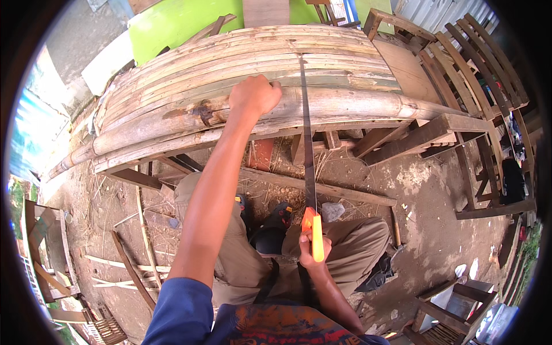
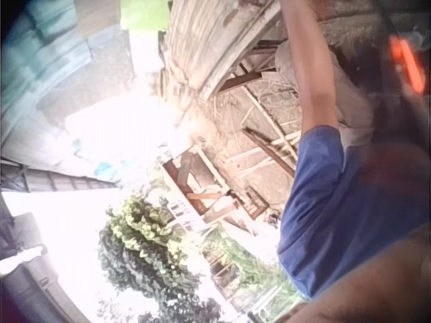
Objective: The person positions a long bamboo pole on a wooden workbench and uses a hand saw to cut it. The person holds the bamboo steady with one hand while sawing with the other, continuing the cut through the pole.
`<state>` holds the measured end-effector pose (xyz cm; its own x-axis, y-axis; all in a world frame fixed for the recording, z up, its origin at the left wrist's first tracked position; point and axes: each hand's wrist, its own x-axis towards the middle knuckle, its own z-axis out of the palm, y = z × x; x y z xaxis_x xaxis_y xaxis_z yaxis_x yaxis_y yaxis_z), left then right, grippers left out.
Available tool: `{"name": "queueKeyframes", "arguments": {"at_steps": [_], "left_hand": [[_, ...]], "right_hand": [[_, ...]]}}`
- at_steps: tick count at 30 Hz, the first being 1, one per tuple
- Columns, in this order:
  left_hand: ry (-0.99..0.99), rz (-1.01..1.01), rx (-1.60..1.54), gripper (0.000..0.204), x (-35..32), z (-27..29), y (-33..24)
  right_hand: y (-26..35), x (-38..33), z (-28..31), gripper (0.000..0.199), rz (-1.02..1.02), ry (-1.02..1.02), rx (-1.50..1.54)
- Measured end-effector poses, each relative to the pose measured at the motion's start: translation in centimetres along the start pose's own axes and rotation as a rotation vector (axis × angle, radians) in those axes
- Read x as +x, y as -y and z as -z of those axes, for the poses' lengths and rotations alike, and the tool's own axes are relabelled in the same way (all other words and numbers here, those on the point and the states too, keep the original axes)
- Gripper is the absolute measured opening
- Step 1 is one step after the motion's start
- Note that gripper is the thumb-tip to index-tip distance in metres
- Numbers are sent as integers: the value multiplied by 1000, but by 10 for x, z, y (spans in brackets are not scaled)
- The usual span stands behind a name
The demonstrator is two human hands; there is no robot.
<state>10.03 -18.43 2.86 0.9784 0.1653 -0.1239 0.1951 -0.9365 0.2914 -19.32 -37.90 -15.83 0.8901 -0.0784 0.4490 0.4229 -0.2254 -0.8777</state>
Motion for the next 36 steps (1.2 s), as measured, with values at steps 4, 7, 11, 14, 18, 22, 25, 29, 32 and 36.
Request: {"name": "queueKeyframes", "arguments": {"at_steps": [4,7,11,14,18,22,25,29,32,36], "left_hand": [[-5,-12,-1,54,2,-1,2],[-47,-47,6,53,0,-4,1],[-64,-53,-2,53,3,-6,6],[-45,-50,-28,53,-1,-2,2],[-139,-56,-62,53,2,-9,9],[-82,-29,-73,52,-4,-6,2],[-152,-40,-53,52,1,-9,2],[-152,-50,-55,52,0,-9,3],[-109,-56,-66,51,1,-5,6],[-57,-24,-87,51,1,-2,2]], "right_hand": [[8,53,-11,11,52,-26,-35],[11,74,-20,10,60,-57,-53],[23,97,-28,10,27,-58,-39],[16,80,-27,10,27,-45,-84],[-5,-17,-5,10,7,96,-74],[-24,-27,9,15,-28,50,19],[-13,48,-22,23,-75,-86,94],[11,136,-64,19,-166,-148,140],[-2,100,-52,15,-33,-99,-42],[-16,-23,-6,14,12,52,-152]]}}
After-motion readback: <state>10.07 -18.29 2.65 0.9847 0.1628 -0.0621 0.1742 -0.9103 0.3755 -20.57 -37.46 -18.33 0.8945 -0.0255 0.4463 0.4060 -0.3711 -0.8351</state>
